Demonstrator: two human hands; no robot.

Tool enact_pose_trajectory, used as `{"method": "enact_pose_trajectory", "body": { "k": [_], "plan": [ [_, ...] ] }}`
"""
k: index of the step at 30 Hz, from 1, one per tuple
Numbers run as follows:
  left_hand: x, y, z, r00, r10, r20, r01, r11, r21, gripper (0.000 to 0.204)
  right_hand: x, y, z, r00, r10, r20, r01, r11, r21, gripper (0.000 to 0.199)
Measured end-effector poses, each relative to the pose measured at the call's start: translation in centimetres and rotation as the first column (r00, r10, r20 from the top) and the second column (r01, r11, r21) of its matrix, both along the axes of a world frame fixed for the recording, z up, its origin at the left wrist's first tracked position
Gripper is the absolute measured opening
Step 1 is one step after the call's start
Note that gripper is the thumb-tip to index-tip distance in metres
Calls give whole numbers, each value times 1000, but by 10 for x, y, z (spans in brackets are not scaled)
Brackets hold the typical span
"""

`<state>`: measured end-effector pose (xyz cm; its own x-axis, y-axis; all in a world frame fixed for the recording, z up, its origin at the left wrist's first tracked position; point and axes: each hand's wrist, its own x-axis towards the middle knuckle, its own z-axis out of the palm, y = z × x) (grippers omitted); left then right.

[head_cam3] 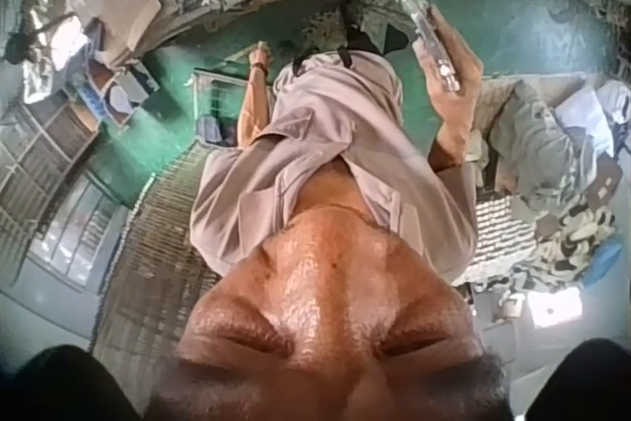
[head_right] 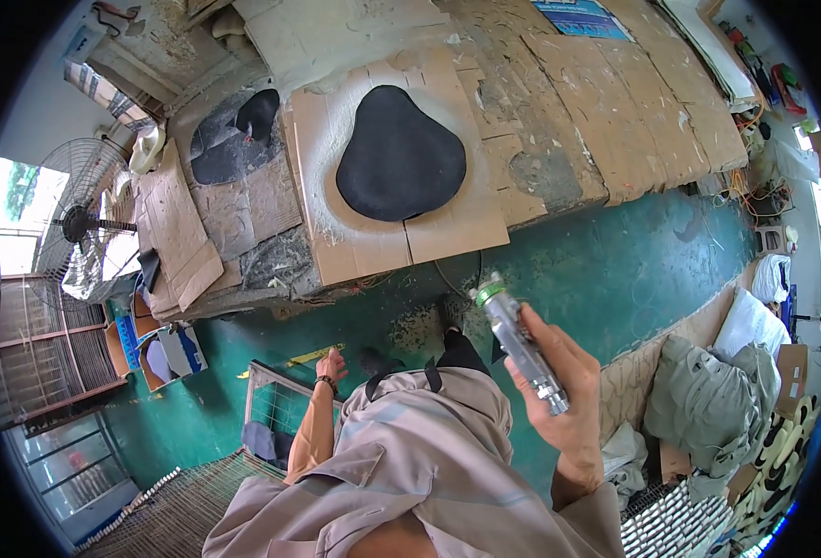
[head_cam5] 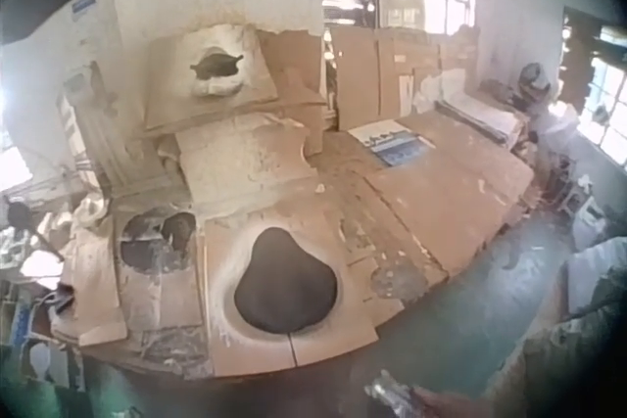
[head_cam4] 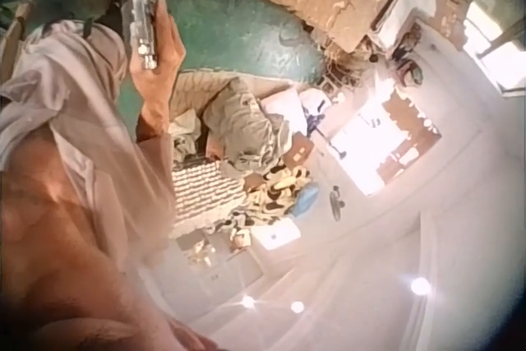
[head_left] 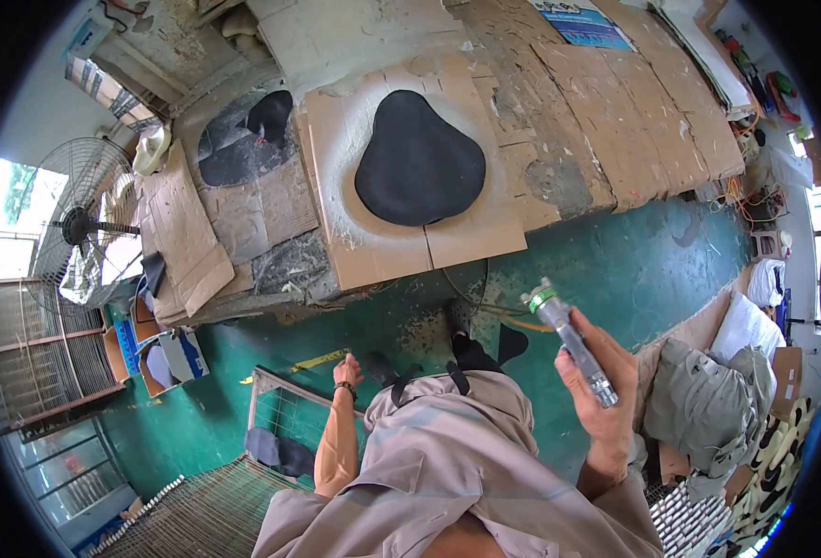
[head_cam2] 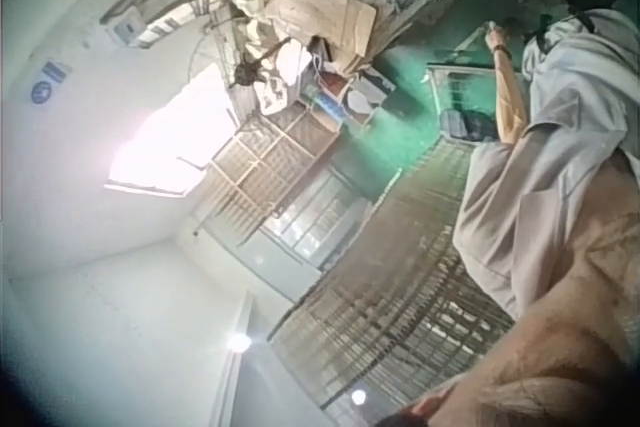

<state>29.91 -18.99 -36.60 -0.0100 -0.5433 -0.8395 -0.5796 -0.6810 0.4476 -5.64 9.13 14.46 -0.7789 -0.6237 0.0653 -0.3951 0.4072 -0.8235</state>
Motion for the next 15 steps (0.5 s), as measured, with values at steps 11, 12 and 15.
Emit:
{"method": "enact_pose_trajectory", "body": {
  "k": [11,12,15],
  "plan": [
    [46,34,-20,984,-51,170,32,993,109,45,-9,21,2,999,-12,-50,15,997,71,55],
    [45,33,-20,984,-54,171,36,993,109,45,-9,18,0,995,-48,-92,50,999,21,56],
    [34,31,-17,986,-33,166,4,985,171,40,-8,29,13,994,27,101,-44,985,165,48]
  ]
}}
